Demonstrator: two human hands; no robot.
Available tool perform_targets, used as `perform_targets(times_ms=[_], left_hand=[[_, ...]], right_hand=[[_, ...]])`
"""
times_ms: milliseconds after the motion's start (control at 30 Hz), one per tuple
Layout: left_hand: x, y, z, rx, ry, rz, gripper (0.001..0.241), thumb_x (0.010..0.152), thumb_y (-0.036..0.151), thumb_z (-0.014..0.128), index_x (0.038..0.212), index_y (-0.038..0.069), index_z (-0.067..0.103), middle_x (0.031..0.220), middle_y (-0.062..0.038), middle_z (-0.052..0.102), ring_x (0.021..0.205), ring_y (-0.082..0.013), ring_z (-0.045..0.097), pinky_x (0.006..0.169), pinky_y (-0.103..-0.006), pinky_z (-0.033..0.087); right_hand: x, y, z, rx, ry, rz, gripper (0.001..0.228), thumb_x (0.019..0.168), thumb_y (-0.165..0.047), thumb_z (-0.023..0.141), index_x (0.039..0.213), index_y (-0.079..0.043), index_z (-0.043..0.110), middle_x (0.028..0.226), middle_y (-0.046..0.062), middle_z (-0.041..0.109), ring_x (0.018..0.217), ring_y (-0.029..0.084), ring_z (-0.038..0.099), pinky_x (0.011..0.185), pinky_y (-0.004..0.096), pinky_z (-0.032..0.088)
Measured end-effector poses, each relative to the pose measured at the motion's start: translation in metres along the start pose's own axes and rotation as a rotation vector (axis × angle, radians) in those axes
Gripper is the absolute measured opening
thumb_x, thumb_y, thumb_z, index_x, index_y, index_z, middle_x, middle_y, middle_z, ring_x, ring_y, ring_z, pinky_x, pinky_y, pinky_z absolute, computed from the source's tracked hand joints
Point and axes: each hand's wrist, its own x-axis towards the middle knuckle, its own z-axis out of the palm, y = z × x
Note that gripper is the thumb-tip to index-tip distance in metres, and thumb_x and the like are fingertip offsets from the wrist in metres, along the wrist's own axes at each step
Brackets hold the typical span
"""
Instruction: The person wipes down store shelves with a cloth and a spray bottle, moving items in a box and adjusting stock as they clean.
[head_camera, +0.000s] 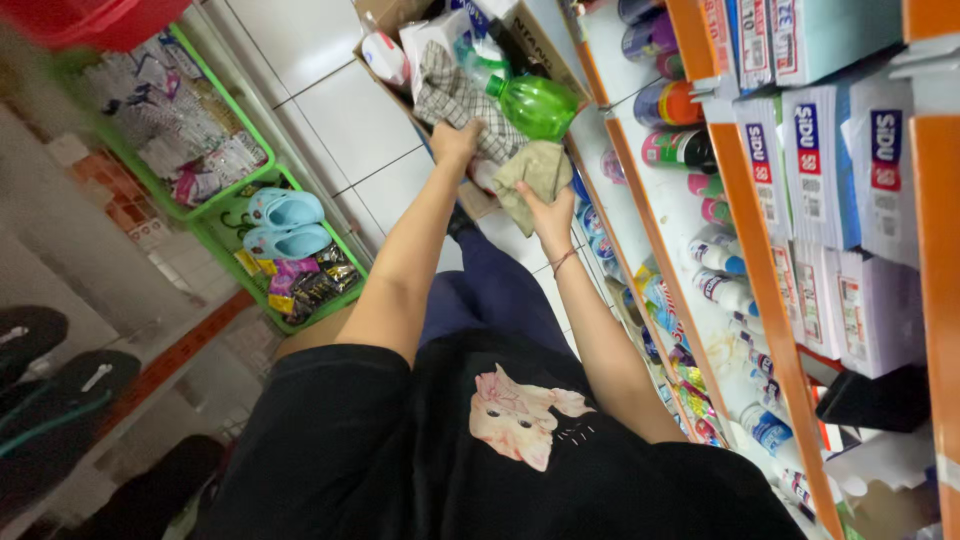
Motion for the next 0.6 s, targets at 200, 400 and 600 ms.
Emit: perform_targets(times_ms=[200,400,600], left_hand=[[0.006,-0.004,-0.010,-0.362,0.164,0.000,0.047,0.082,0.033,0.074,0.102,-0.009,0.067,0.100,-0.023,0.072,0.095,-0.0336,0.068,0.088,-0.0411,0.053],[-0.034,-0.004,-0.088,-0.719,0.090,0.035,0.026,0.085,0.019,0.072,0.094,-0.003,0.062,0.086,-0.010,0.067,0.079,-0.0172,0.060,0.071,-0.0333,0.051],[-0.073,0.018,-0.151,-0.901,0.165,0.175,0.021,0.084,0.012,0.073,0.096,0.000,0.061,0.086,-0.007,0.067,0.077,-0.0137,0.060,0.070,-0.0296,0.049]], right_hand=[[0.020,0.003,-0.001,-0.055,0.017,0.080,0.043,0.082,-0.016,0.088,0.114,0.006,0.070,0.110,0.012,0.077,0.097,0.017,0.073,0.089,0.030,0.056],[0.053,0.024,0.014,-0.152,0.045,0.011,0.041,0.082,-0.021,0.089,0.107,0.007,0.072,0.106,0.014,0.078,0.093,0.018,0.072,0.086,0.032,0.056],[0.082,0.025,0.043,-0.353,-0.117,0.061,0.052,0.083,-0.033,0.085,0.109,0.010,0.070,0.106,0.020,0.077,0.095,0.023,0.073,0.086,0.033,0.056]])
